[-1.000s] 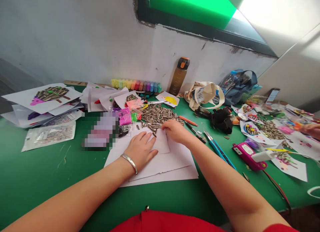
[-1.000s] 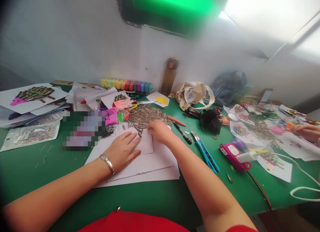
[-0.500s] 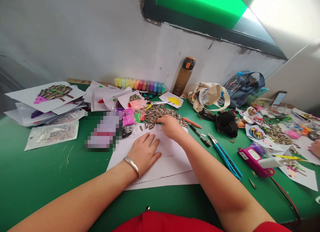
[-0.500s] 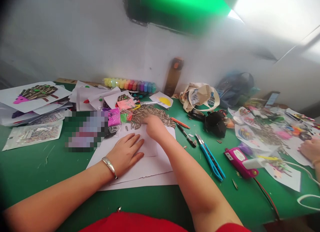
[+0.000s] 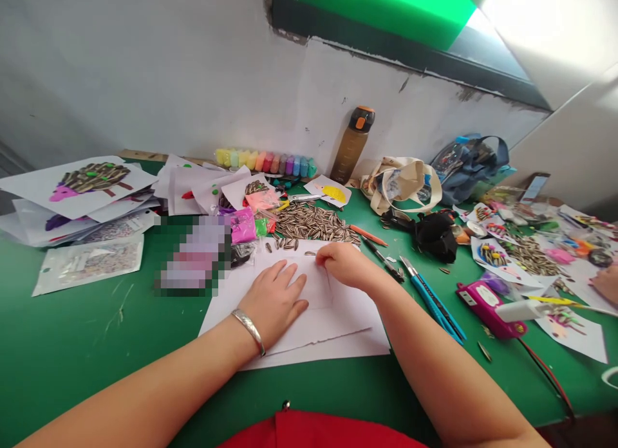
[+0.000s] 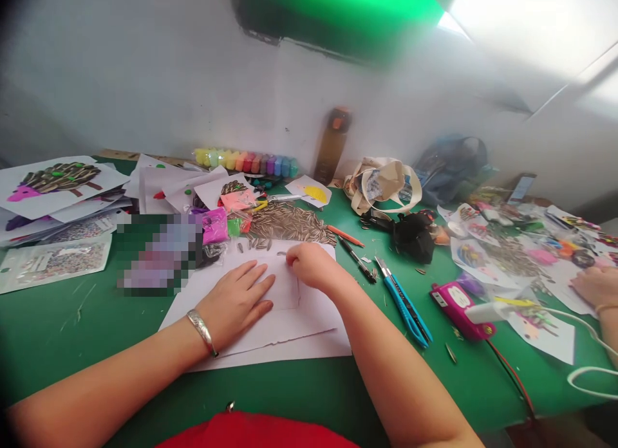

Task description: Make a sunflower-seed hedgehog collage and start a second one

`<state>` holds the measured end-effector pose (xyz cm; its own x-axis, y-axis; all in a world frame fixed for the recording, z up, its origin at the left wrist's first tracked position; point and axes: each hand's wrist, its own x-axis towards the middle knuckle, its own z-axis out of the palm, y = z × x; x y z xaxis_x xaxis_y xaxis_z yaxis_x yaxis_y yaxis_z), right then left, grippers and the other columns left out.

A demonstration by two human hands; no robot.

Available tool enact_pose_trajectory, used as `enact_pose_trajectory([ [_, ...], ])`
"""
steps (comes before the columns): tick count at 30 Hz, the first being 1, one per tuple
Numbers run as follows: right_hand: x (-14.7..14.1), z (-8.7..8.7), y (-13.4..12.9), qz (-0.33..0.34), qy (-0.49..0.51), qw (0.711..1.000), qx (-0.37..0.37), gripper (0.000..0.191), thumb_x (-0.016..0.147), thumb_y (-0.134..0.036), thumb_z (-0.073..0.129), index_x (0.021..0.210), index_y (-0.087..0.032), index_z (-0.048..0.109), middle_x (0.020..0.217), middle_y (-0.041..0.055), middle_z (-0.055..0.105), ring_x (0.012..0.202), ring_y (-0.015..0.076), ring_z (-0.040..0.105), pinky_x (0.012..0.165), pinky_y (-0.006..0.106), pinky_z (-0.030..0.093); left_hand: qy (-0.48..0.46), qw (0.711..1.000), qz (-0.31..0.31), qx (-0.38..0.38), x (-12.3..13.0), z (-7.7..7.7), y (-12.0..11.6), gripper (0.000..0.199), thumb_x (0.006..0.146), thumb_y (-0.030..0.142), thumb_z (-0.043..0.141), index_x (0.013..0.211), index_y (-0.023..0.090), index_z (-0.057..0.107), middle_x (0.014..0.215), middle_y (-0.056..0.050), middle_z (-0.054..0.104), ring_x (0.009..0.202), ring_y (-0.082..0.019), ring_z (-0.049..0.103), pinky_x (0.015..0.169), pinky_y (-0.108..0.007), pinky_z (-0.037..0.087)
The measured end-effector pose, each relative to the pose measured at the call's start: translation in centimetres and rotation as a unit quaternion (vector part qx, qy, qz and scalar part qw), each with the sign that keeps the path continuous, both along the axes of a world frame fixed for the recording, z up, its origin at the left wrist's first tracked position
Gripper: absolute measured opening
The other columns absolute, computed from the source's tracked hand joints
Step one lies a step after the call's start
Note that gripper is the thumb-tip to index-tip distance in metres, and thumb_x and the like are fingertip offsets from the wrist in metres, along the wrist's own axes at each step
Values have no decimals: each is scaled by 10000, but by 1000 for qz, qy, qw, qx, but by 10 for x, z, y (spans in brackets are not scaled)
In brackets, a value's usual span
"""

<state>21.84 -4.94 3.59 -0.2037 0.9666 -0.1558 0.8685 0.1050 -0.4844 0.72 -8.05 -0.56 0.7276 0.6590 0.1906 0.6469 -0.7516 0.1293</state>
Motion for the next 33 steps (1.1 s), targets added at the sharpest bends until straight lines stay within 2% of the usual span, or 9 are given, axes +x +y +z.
enact_pose_trajectory([
  [6, -6, 0, 26, -42, 27, 996, 78, 456, 766, -41, 424, 1091, -210, 696, 1197, 64, 659, 1085, 216, 582, 911, 309, 438, -10, 1000, -6, -10, 0, 3, 1, 392, 887, 319, 568, 1225, 123, 596, 1300, -189, 562, 1251, -386, 447, 1004, -543, 424],
  [8, -10, -4, 23, -30, 41, 996, 71, 454, 769, -51, 433, 1098, -222, 696, 1155, 49, 680, 1044, 199, 602, 885, 291, 452, -15, 1000, -10, -15, 0, 2, 1, 377, 886, 316, 568, 1214, 134, 599, 1286, -179, 570, 1245, -380, 450, 998, -548, 427],
  [12, -18, -11, 27, 21, 28, 999, 33, 364, 731, -62, 490, 930, -229, 745, 970, 29, 731, 916, 201, 633, 805, 275, 465, -25, 1000, -8, -16, 0, 1, 1, 376, 881, 319, 572, 1215, 146, 592, 1280, -173, 573, 1253, -377, 444, 1000, -550, 422],
  [16, -14, -4, 35, -18, 16, 997, 78, 433, 736, -39, 440, 1000, -219, 734, 1091, 59, 699, 1038, 235, 595, 881, 313, 435, -6, 1000, -9, -14, -1, 2, -1, 382, 887, 328, 562, 1221, 145, 590, 1307, -167, 561, 1259, -380, 440, 1005, -533, 422],
  [18, -6, 2, 29, -26, 17, 996, 87, 437, 754, -47, 412, 999, -222, 729, 1074, 53, 702, 1014, 223, 599, 853, 303, 444, 4, 1000, -11, -14, -1, 3, -2, 383, 890, 334, 558, 1221, 145, 592, 1304, -159, 566, 1260, -383, 441, 1006, -525, 424],
  [22, 8, 5, 1, -26, 11, 1000, -2, 332, 752, -89, 457, 880, -218, 735, 904, 38, 726, 823, 191, 627, 705, 267, 458, 2, 1000, -10, -9, -1, 3, -3, 379, 887, 346, 566, 1212, 153, 594, 1294, -158, 571, 1264, -382, 440, 997, -523, 426],
  [24, 9, 4, -7, -30, 6, 999, -36, 327, 754, -94, 464, 909, -215, 726, 866, 41, 724, 779, 186, 623, 665, 261, 449, -2, 1000, -7, -4, 0, 4, -4, 370, 886, 346, 568, 1204, 161, 596, 1286, -156, 575, 1260, -376, 445, 992, -521, 427],
  [28, 0, 0, -3, -27, -13, 1000, -6, 436, 791, -90, 445, 1152, -222, 650, 949, 57, 712, 846, 195, 619, 693, 264, 437, 13, 1000, -7, -8, 0, 7, -7, 355, 886, 346, 568, 1182, 154, 611, 1245, -148, 601, 1228, -373, 472, 976, -510, 444],
  [33, -3, -3, 6, 26, -69, 997, 24, 388, 779, -49, 458, 1061, -207, 671, 1048, 92, 653, 900, 203, 598, 735, 271, 409, 15, 1000, -12, -16, -1, 12, -8, 362, 872, 351, 597, 1167, 143, 623, 1233, -148, 612, 1207, -379, 490, 960, -522, 460],
])
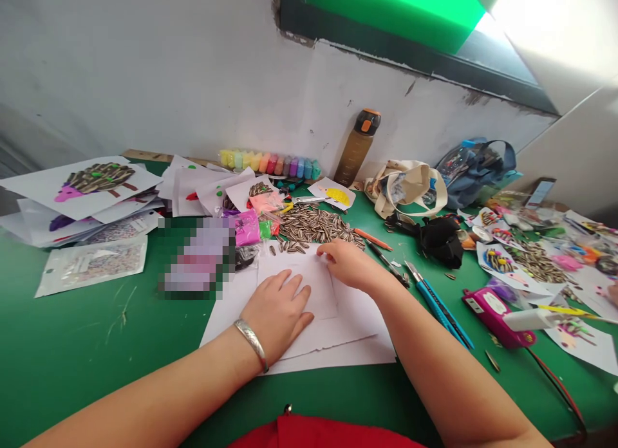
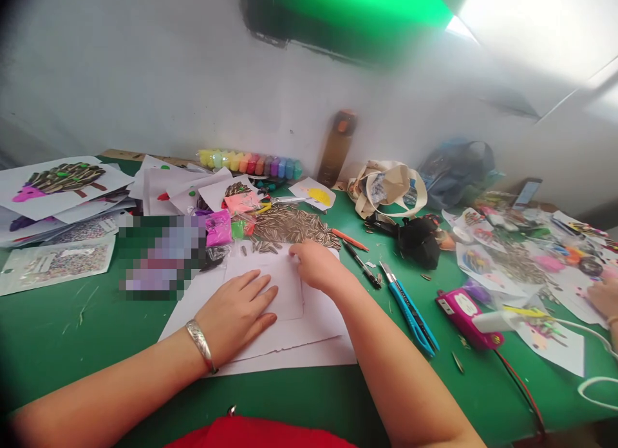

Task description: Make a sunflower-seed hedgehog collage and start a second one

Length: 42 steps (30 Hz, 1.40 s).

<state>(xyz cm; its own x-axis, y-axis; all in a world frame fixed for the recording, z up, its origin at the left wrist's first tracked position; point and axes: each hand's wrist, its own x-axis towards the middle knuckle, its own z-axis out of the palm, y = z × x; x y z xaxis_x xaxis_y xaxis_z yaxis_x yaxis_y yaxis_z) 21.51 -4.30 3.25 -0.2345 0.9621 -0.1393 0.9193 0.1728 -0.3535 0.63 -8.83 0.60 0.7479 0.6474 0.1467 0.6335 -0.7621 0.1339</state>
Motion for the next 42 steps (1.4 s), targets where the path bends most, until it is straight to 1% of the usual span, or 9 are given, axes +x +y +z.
enact_pose_trajectory([
  [9, 3, -11, 9, -14, 5, 999, 52, 173, 833, -159, 516, 901, -195, 671, 892, 54, 631, 782, 173, 572, 688, 258, 386, 2, 1000, 3, -11, -1, 3, -1, 356, 880, 341, 596, 1177, 146, 622, 1244, -144, 610, 1221, -377, 484, 952, -529, 458],
  [12, -2, -9, 16, -36, 4, 996, 79, 245, 870, -137, 436, 882, -160, 680, 894, 92, 648, 838, 205, 581, 720, 288, 397, -3, 1000, 4, -5, 0, 2, 0, 366, 872, 334, 609, 1186, 146, 617, 1246, -149, 607, 1216, -375, 486, 950, -531, 457],
  [15, -22, -5, 17, 1, 29, 996, 85, 305, 888, -119, 416, 990, -191, 694, 996, 61, 681, 945, 180, 590, 807, 261, 409, -8, 1000, -2, -7, 2, 3, 1, 346, 865, 326, 614, 1153, 135, 631, 1207, -148, 620, 1192, -370, 492, 946, -523, 458],
  [19, -68, -4, 17, 147, 21, 988, 48, 378, 826, -68, 478, 1097, -219, 693, 1004, 50, 687, 892, 172, 606, 751, 242, 422, -5, 1000, 8, -25, 3, 5, 2, 249, 841, 317, 633, 988, 122, 681, 1078, -152, 658, 1056, -355, 553, 911, -523, 471],
  [23, -89, -6, 32, 98, -11, 993, 62, 300, 822, -95, 487, 978, -176, 730, 923, 107, 671, 768, 203, 591, 671, 286, 407, -13, 1000, 9, -27, 2, 4, 1, 280, 843, 309, 629, 1049, 124, 667, 1063, -150, 655, 1032, -337, 562, 895, -515, 481],
  [28, -58, 6, 44, 40, -13, 995, 88, 371, 875, -92, 388, 1029, -163, 719, 986, 110, 673, 872, 209, 597, 758, 293, 419, -21, 1000, 3, -11, 0, 2, 0, 331, 861, 321, 614, 1135, 137, 633, 1194, -143, 612, 1172, -352, 492, 944, -514, 461],
  [35, 3, 10, 4, 6, 22, 999, 44, 325, 791, -85, 476, 912, -215, 748, 926, 46, 727, 843, 194, 627, 749, 272, 446, -7, 1000, 3, -10, 0, 0, 1, 349, 869, 331, 609, 1168, 153, 623, 1235, -141, 608, 1214, -380, 476, 951, -544, 448],
  [38, 5, 2, 5, 15, 17, 999, 36, 313, 755, -61, 486, 853, -199, 749, 930, 54, 731, 850, 201, 638, 748, 271, 456, -3, 1000, 5, -5, -1, 0, 0, 347, 880, 326, 592, 1180, 154, 621, 1252, -137, 605, 1225, -381, 470, 958, -541, 444],
  [42, 3, 3, 21, 1, 29, 997, 76, 411, 762, -16, 433, 990, -189, 728, 1103, 76, 695, 1022, 210, 611, 881, 285, 444, 1, 1000, 6, 0, 0, 1, 1, 354, 883, 323, 588, 1195, 159, 617, 1271, -138, 597, 1227, -373, 472, 968, -531, 442],
])
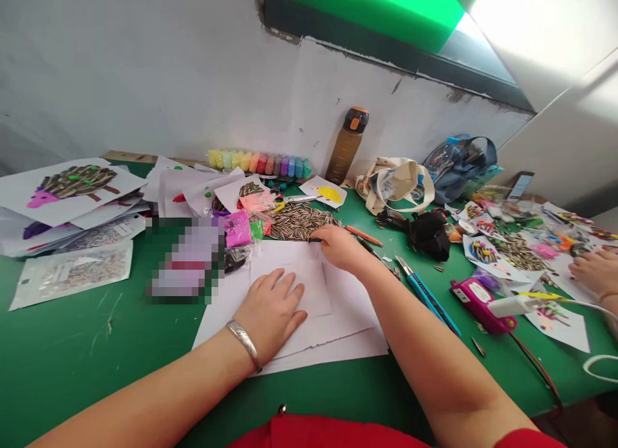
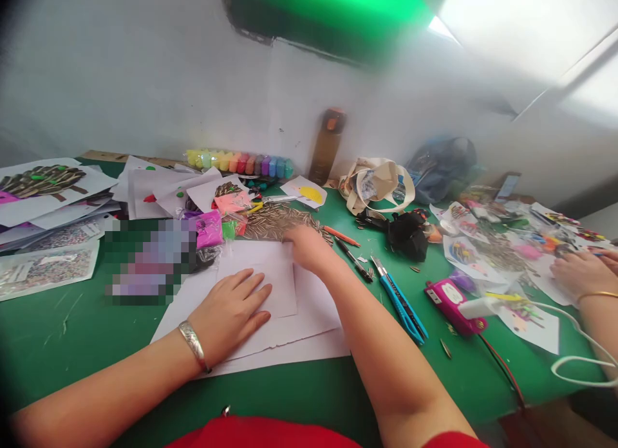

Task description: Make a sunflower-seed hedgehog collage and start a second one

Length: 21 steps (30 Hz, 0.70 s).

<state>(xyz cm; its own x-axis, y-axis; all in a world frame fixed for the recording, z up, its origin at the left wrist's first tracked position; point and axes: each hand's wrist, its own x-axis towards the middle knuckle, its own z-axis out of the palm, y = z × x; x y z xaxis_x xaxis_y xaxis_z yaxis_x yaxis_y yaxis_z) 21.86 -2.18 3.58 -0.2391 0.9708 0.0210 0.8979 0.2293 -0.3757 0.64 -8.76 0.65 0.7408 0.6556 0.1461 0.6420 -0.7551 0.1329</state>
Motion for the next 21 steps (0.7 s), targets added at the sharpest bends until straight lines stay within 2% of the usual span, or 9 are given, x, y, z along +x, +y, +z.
enact_pose_trajectory([
  [4, 31, 9, -14, -77, 43, 996, 29, 419, 815, -52, 406, 1052, -223, 706, 1131, 51, 679, 1054, 201, 608, 902, 303, 453, -2, 1000, -4, 0, 1, 0, 2, 363, 883, 320, 587, 1203, 153, 618, 1269, -147, 600, 1224, -378, 476, 967, -537, 442],
  [6, 54, 12, -36, -95, 59, 994, -1, 363, 822, -88, 422, 976, -227, 720, 1039, 40, 704, 1045, 217, 617, 874, 317, 472, -7, 1000, -5, 1, 0, -1, 2, 359, 880, 316, 590, 1196, 149, 623, 1262, -153, 604, 1222, -381, 479, 964, -545, 443],
  [8, 71, 11, -58, -107, 55, 991, -62, 343, 812, -109, 440, 932, -246, 730, 997, 36, 717, 939, 213, 649, 795, 319, 500, -12, 1000, -10, 6, 0, -2, 2, 354, 876, 314, 592, 1185, 144, 628, 1255, -162, 608, 1216, -386, 484, 955, -550, 448],
  [11, 76, 5, -73, -52, 29, 990, -127, 362, 761, -74, 460, 900, -257, 741, 985, 38, 722, 907, 215, 653, 795, 332, 502, -19, 1000, -17, 16, 0, -5, 2, 349, 877, 308, 585, 1175, 132, 633, 1249, -170, 611, 1208, -395, 487, 947, -556, 451],
  [13, 70, 0, -66, -4, 28, 994, -103, 404, 719, -26, 448, 896, -240, 741, 1017, 44, 713, 956, 219, 644, 850, 344, 489, -22, 999, -17, 21, 0, -6, 2, 345, 878, 303, 581, 1173, 133, 633, 1245, -171, 613, 1206, -396, 488, 944, -558, 451],
  [14, 67, -2, -59, -6, 40, 997, -59, 434, 705, -2, 433, 920, -225, 737, 1063, 52, 701, 1023, 220, 626, 903, 350, 471, -23, 999, -16, 23, 0, -6, 2, 342, 877, 301, 583, 1172, 135, 633, 1242, -172, 614, 1204, -394, 490, 942, -557, 452],
  [17, 65, 2, -43, -74, 74, 993, 49, 505, 703, 21, 390, 1015, -209, 714, 1232, 61, 634, 1198, 213, 542, 999, 355, 417, -25, 999, -16, 25, 0, -7, 2, 339, 874, 292, 587, 1175, 143, 628, 1241, -169, 613, 1207, -383, 492, 948, -549, 449],
  [19, 73, 8, -46, -115, 76, 989, 58, 476, 731, -11, 392, 1013, -221, 712, 1207, 51, 646, 1133, 206, 580, 949, 338, 447, -28, 999, -17, 24, 0, -6, 2, 336, 872, 291, 590, 1174, 148, 628, 1246, -167, 610, 1209, -376, 493, 956, -546, 445],
  [21, 85, 13, -61, -139, 53, 989, 3, 401, 755, -61, 420, 956, -234, 721, 1069, 38, 699, 978, 206, 636, 828, 315, 487, -31, 999, -17, 23, 0, -7, 2, 335, 871, 293, 592, 1170, 148, 630, 1248, -168, 609, 1209, -379, 493, 957, -550, 444],
])
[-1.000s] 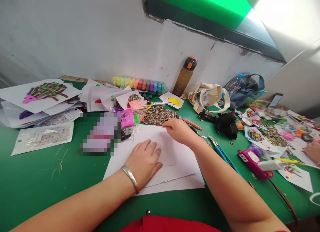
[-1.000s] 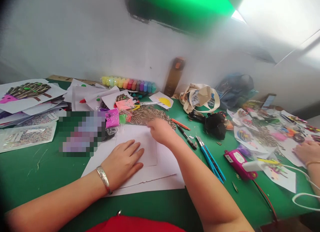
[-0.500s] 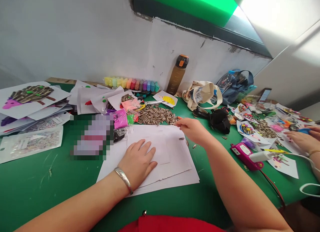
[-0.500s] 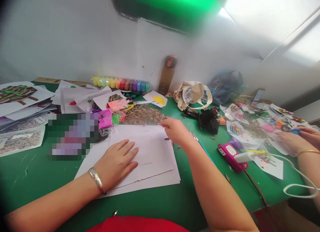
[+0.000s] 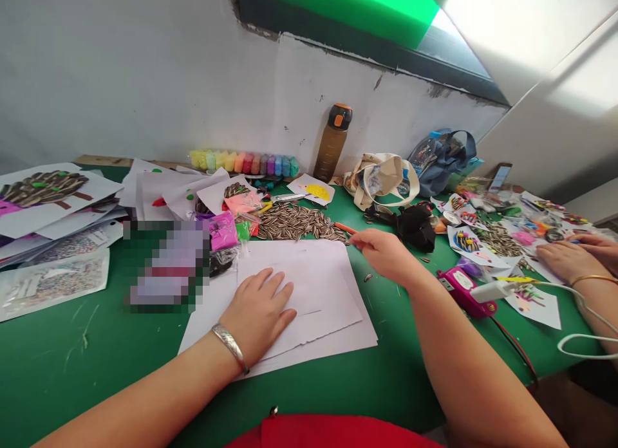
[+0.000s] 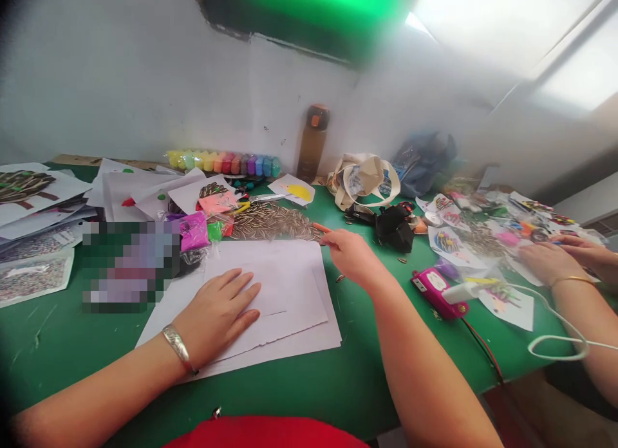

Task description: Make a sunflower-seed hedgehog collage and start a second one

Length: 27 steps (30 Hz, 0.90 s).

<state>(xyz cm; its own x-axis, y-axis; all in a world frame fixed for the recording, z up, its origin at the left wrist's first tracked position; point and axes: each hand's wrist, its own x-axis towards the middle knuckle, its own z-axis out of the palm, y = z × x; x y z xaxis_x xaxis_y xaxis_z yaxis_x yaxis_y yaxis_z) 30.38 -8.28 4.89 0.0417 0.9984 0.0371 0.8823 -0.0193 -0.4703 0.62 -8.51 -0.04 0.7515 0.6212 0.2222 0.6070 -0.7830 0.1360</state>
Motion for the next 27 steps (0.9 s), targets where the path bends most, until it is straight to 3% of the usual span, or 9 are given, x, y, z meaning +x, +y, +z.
enact_pose_trajectory([
  [2, 11, 1, -18, 8, -25, 994, -111, 341, 736, -72, 446, 820, -246, 726, 910, 20, 724, 824, 198, 656, 709, 290, 491, -2, 1000, -2, 2, 0, -1, 0, 340, 872, 293, 591, 1174, 142, 630, 1246, -171, 610, 1210, -385, 491, 956, -557, 445],
  [4, 17, -3, -30, 30, -51, 985, -163, 336, 721, -61, 450, 757, -253, 723, 859, 14, 726, 785, 203, 654, 682, 296, 485, -3, 1000, -7, 5, 0, -2, 1, 342, 877, 291, 583, 1177, 134, 630, 1247, -173, 612, 1212, -393, 488, 954, -563, 448],
  [6, 14, -8, -32, 46, -61, 991, -107, 358, 721, -38, 438, 788, -247, 720, 937, 23, 722, 880, 213, 649, 758, 314, 487, -4, 1000, -12, 8, 0, -3, 1, 336, 885, 287, 570, 1174, 127, 632, 1250, -177, 611, 1213, -396, 487, 953, -564, 452],
  [9, -1, -11, -23, 60, -20, 997, 38, 379, 780, -41, 417, 928, -231, 710, 1102, 37, 683, 1090, 215, 597, 914, 333, 452, -12, 1000, -23, 7, 1, -3, 2, 322, 891, 285, 557, 1165, 133, 633, 1248, -175, 610, 1216, -385, 489, 956, -560, 460],
  [11, -17, -9, -16, 62, 3, 995, 84, 344, 826, -78, 431, 982, -223, 700, 1099, 43, 678, 1085, 210, 597, 919, 332, 450, -15, 999, -32, 3, 1, -2, 2, 316, 892, 283, 554, 1162, 138, 631, 1243, -171, 611, 1216, -376, 491, 964, -555, 461],
  [14, -47, -7, -8, 116, 12, 992, 47, 285, 845, -145, 511, 1063, -216, 681, 1078, 54, 680, 1008, 200, 610, 891, 322, 456, -15, 999, -45, 4, 2, 0, 2, 312, 896, 279, 546, 1156, 128, 630, 1234, -174, 612, 1216, -374, 490, 973, -550, 460],
  [16, -67, -10, -2, 158, -26, 987, 23, 286, 845, -164, 543, 1098, -204, 670, 1110, 81, 663, 1059, 223, 576, 918, 340, 431, -20, 999, -49, 2, 2, 1, 2, 303, 895, 280, 550, 1146, 132, 630, 1220, -171, 615, 1210, -363, 497, 981, -539, 460],
  [20, -93, -22, 9, 132, -108, 985, 9, 252, 860, -185, 546, 1077, -167, 674, 1036, 118, 647, 999, 245, 562, 870, 351, 420, -31, 998, -53, -10, 1, 4, 2, 276, 889, 293, 568, 1115, 147, 631, 1173, -150, 630, 1186, -332, 520, 998, -520, 456],
  [27, -92, -37, 10, 101, -78, 991, 32, 200, 877, -179, 537, 1026, -161, 670, 1000, 96, 621, 974, 207, 554, 859, 293, 402, -37, 997, -63, -11, 0, 9, 5, 274, 934, 296, 489, 1094, 128, 635, 1138, -142, 647, 1182, -321, 527, 1006, -501, 457],
])
